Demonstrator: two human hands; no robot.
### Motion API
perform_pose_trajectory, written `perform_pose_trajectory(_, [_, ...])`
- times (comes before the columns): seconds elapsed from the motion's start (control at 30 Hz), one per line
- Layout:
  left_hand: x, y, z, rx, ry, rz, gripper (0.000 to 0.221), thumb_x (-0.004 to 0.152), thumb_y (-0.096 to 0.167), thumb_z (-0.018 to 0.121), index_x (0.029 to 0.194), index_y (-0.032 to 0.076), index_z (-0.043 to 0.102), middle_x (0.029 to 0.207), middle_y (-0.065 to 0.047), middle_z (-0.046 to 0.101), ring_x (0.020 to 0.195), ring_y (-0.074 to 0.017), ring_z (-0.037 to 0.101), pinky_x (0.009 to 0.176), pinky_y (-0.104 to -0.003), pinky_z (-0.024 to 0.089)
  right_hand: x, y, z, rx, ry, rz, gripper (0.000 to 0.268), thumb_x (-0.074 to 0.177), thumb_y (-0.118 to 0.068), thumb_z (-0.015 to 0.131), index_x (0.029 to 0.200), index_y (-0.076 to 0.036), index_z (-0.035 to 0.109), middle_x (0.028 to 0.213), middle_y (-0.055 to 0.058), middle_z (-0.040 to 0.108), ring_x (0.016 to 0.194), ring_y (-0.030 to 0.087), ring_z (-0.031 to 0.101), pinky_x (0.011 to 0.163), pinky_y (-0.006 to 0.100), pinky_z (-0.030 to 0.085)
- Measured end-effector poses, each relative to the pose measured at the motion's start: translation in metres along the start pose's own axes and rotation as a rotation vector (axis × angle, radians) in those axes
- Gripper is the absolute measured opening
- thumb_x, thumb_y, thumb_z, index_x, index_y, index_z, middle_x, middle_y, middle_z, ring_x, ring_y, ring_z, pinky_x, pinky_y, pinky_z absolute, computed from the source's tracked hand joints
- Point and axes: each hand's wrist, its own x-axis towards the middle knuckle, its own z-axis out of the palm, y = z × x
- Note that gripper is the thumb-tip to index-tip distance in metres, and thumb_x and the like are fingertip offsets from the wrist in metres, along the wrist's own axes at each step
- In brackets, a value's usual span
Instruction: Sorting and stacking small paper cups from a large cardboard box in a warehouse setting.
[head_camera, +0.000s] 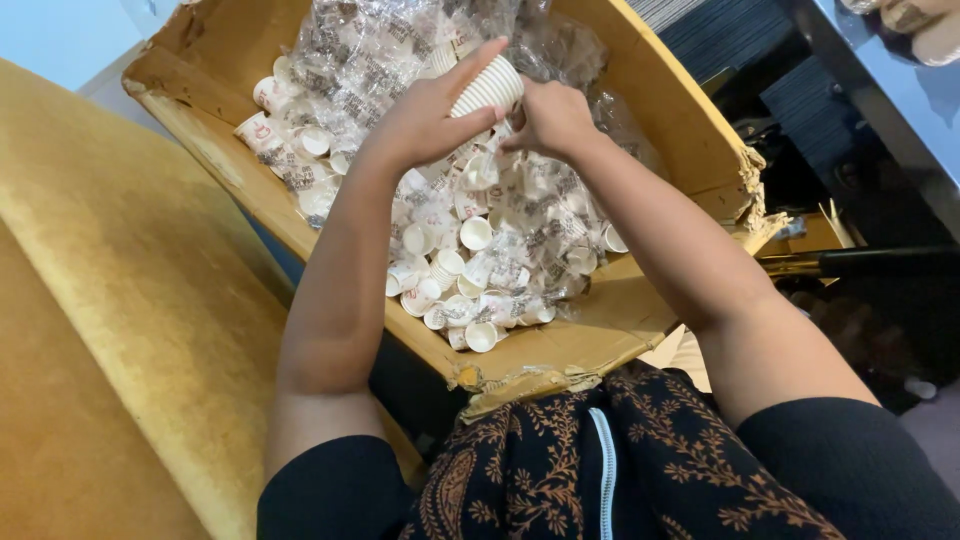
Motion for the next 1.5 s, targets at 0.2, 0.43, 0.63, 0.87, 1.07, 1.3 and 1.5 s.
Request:
perform_pose_trajectory(0.2, [0.003, -0.014, 0.002, -0.076, 0.066, 0.067, 0.082, 0.098, 0.050, 0.067, 0.164, 0.033, 0.022, 0.152, -0.020, 0.057, 0.129, -0.0400, 0.063, 0.107, -0.045, 0.050, 0.008, 0.026, -0.020, 0.500, 0.773, -0.036, 0.028, 0.108, -0.024, 0.078, 0.107, -0.005, 0.058, 0.083, 0.005, 0.066, 0.074, 0.017, 0.061, 0.070, 0.029, 0.049])
perform_pose_trajectory(0.43, [0.006, -0.027, 0.005, -0.164, -0.012, 0.098, 0.086, 0.101, 0.048, 0.067, 0.166, 0.025, 0.016, 0.166, -0.019, 0.041, 0.148, -0.0376, 0.046, 0.119, -0.043, 0.038, -0.008, -0.026, -0.016, 1.149, 0.376, -0.226, 0.023, 0.117, -0.020, 0.055, 0.134, -0.006, 0.061, 0.100, -0.003, 0.059, 0.086, 0.009, 0.050, 0.075, 0.025, 0.042])
perform_pose_trajectory(0.63, [-0.002, -0.013, -0.007, -0.155, 0.074, 0.157, 0.071, 0.103, 0.043, 0.068, 0.164, 0.026, 0.033, 0.157, -0.020, 0.055, 0.140, -0.0374, 0.059, 0.114, -0.043, 0.046, -0.005, -0.018, -0.011, 1.234, 0.396, -0.208, 0.029, 0.114, -0.032, 0.039, 0.131, -0.014, 0.055, 0.099, 0.001, 0.074, 0.094, 0.010, 0.065, 0.090, 0.025, 0.051])
perform_pose_trajectory(0.87, [-0.004, -0.012, -0.005, -0.017, 0.024, -0.023, 0.073, 0.095, 0.046, 0.066, 0.159, 0.030, 0.036, 0.140, -0.019, 0.065, 0.119, -0.0399, 0.067, 0.100, -0.044, 0.052, -0.019, 0.007, 0.044, -0.285, -0.198, -0.157, 0.027, 0.083, -0.040, 0.074, 0.101, -0.020, 0.078, 0.097, 0.009, 0.074, 0.093, 0.029, 0.070, 0.079, 0.045, 0.055])
perform_pose_trajectory(1.07, [0.001, -0.018, -0.006, -0.062, 0.091, 0.058, 0.073, 0.100, 0.046, 0.068, 0.162, 0.030, 0.034, 0.153, -0.017, 0.058, 0.132, -0.0384, 0.062, 0.107, -0.042, 0.050, -0.012, 0.001, 0.064, -0.357, -0.397, -0.115, 0.031, 0.089, -0.044, 0.071, 0.096, -0.015, 0.079, 0.091, 0.013, 0.074, 0.088, 0.034, 0.070, 0.082, 0.051, 0.053])
perform_pose_trajectory(1.3, [-0.003, -0.016, -0.009, -0.276, 0.117, 0.151, 0.076, 0.105, 0.039, 0.069, 0.167, 0.019, 0.029, 0.170, -0.014, 0.041, 0.156, -0.0310, 0.044, 0.126, -0.038, 0.036, -0.004, -0.018, -0.024, 0.516, 0.653, -0.077, 0.035, 0.111, -0.031, 0.052, 0.093, -0.004, 0.069, 0.075, 0.007, 0.065, 0.071, 0.025, 0.059, 0.068, 0.040, 0.048])
perform_pose_trajectory(1.5, [-0.004, -0.008, -0.008, -0.207, 0.068, 0.119, 0.076, 0.103, 0.043, 0.069, 0.166, 0.026, 0.031, 0.171, -0.012, 0.040, 0.157, -0.0313, 0.041, 0.127, -0.040, 0.033, -0.002, -0.013, -0.039, 0.594, 0.761, -0.069, 0.044, 0.112, -0.037, 0.049, 0.092, 0.000, 0.062, 0.083, 0.011, 0.061, 0.082, 0.022, 0.057, 0.074, 0.039, 0.047])
